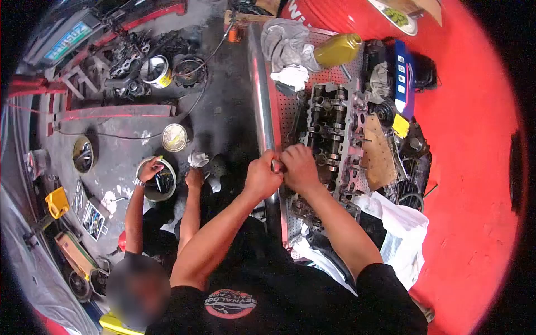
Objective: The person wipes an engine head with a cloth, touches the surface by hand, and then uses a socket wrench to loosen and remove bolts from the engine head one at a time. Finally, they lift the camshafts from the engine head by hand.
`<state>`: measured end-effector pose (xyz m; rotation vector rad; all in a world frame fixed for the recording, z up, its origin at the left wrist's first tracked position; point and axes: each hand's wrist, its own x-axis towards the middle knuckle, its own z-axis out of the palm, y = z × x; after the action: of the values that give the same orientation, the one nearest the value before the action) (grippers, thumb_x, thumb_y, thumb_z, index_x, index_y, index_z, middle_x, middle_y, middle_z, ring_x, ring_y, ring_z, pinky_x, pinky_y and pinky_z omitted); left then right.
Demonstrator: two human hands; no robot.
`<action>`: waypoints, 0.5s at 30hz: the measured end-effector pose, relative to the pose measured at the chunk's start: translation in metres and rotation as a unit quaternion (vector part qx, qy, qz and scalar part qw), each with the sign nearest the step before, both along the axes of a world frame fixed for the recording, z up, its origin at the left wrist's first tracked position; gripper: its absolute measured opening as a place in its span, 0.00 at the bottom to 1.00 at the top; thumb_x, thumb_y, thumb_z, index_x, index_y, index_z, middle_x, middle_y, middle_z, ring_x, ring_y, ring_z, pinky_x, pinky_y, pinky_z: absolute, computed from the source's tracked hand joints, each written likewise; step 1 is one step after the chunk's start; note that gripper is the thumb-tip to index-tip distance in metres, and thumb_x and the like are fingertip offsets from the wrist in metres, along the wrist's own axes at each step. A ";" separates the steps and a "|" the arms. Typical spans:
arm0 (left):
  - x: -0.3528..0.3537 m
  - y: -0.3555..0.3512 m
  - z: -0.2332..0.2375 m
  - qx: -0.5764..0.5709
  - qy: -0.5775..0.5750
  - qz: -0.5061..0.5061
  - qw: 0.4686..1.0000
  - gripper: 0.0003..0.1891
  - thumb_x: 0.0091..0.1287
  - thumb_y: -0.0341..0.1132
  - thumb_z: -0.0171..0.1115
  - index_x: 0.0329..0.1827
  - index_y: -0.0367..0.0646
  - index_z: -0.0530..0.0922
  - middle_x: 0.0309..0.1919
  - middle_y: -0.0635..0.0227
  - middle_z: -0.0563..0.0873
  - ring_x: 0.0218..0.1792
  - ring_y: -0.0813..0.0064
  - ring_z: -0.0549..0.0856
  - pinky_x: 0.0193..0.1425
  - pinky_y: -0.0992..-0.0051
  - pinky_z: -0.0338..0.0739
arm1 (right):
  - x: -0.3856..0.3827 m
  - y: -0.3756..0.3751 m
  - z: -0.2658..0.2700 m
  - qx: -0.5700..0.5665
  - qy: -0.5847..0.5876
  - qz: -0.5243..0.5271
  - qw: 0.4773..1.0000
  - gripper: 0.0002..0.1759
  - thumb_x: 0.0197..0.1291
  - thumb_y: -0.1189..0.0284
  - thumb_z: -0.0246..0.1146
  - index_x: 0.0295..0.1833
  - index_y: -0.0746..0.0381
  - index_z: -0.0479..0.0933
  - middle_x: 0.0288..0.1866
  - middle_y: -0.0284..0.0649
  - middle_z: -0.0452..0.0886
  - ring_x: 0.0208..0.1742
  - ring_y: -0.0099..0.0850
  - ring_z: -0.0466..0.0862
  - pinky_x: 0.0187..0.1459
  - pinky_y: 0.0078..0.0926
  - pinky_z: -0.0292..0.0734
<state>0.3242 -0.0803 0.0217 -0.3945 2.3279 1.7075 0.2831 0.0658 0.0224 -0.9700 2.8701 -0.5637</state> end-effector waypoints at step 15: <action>-0.015 0.041 0.045 -0.069 0.004 -0.045 0.997 0.08 0.52 0.26 0.61 0.30 0.39 0.69 0.24 0.52 0.81 0.33 0.45 0.83 0.39 0.58 0.76 | -0.012 0.129 0.037 0.052 -0.068 -0.498 0.863 0.43 0.48 0.46 0.69 0.66 0.60 0.72 0.68 0.53 0.69 0.66 0.50 0.72 0.66 0.42 0.67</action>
<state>0.3097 -0.0389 0.0663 -0.3013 2.4389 1.5158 0.2715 0.1945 0.0598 0.6408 3.0112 -0.4550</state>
